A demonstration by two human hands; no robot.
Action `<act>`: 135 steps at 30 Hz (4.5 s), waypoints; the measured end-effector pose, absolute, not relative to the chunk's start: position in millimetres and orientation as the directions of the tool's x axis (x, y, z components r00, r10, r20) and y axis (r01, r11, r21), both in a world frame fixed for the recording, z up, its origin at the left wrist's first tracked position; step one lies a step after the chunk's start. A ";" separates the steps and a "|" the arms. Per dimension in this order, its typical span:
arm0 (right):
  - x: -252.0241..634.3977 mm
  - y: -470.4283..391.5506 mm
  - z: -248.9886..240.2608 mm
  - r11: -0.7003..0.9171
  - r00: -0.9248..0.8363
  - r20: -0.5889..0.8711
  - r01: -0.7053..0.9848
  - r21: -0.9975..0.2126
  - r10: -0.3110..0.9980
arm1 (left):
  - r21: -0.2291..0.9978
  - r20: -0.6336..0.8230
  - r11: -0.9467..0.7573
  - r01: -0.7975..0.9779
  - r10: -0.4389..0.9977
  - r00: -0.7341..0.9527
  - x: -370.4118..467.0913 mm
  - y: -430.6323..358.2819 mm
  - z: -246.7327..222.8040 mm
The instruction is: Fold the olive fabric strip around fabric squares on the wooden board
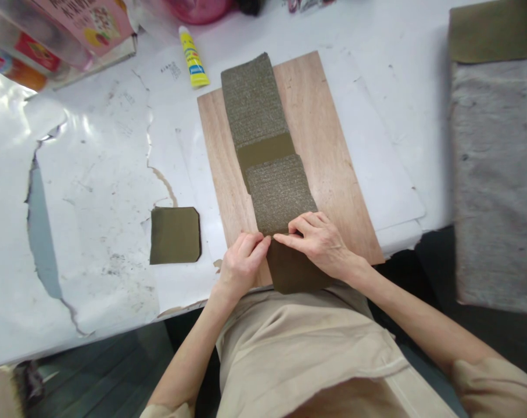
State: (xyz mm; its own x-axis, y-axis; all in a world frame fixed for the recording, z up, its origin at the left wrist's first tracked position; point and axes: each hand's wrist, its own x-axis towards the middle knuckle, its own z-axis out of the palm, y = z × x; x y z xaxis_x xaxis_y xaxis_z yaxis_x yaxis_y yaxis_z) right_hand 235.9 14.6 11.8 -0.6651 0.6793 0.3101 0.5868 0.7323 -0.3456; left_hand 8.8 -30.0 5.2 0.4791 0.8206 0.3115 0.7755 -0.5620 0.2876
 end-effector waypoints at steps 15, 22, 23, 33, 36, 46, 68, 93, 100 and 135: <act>234.0 15.0 15.8 0.737 -0.674 0.303 0.593 -0.323 0.674 | 0.157 0.232 -0.604 0.782 0.792 0.565 9.1 -32.7 14.7; 232.3 15.4 16.1 0.740 -0.668 0.318 0.604 -0.296 0.672 | 0.294 0.299 -0.523 0.800 0.845 0.443 12.2 -40.7 16.7; 232.3 15.4 15.5 0.739 -0.669 0.314 0.606 -0.294 0.673 | 0.320 0.306 -0.519 0.792 0.848 0.432 16.8 -41.2 16.8; 247.5 25.3 13.4 0.747 -0.675 0.329 0.543 -0.383 0.660 | 0.362 0.312 -0.519 0.774 0.850 0.424 30.9 -39.1 3.8; 255.1 29.1 14.1 0.745 -0.678 0.326 0.527 -0.408 0.659 | 0.363 0.291 -0.511 0.779 0.857 0.426 29.3 -40.1 2.6; 263.1 27.5 15.7 0.767 -0.710 0.306 0.530 -0.361 0.634 | 0.318 0.262 -0.510 0.800 0.858 0.442 29.6 -41.5 1.5; 272.2 29.0 12.9 0.783 -0.726 0.304 0.527 -0.330 0.617 | 0.176 0.173 -0.530 0.829 0.846 0.504 31.9 -36.4 9.7; 290.4 31.8 13.5 0.795 -0.728 0.324 0.525 -0.305 0.605 | 0.000 -0.049 -0.609 0.793 0.792 0.609 46.0 -28.7 33.3; 293.9 29.4 13.9 0.782 -0.713 0.325 0.546 -0.299 0.622 | -0.030 -0.111 -0.628 0.778 0.775 0.622 51.8 -25.2 39.0; 303.4 16.4 12.3 0.679 -0.604 0.312 0.626 -0.384 0.733 | -0.066 -0.220 -0.689 0.722 0.716 0.663 72.4 -10.8 51.4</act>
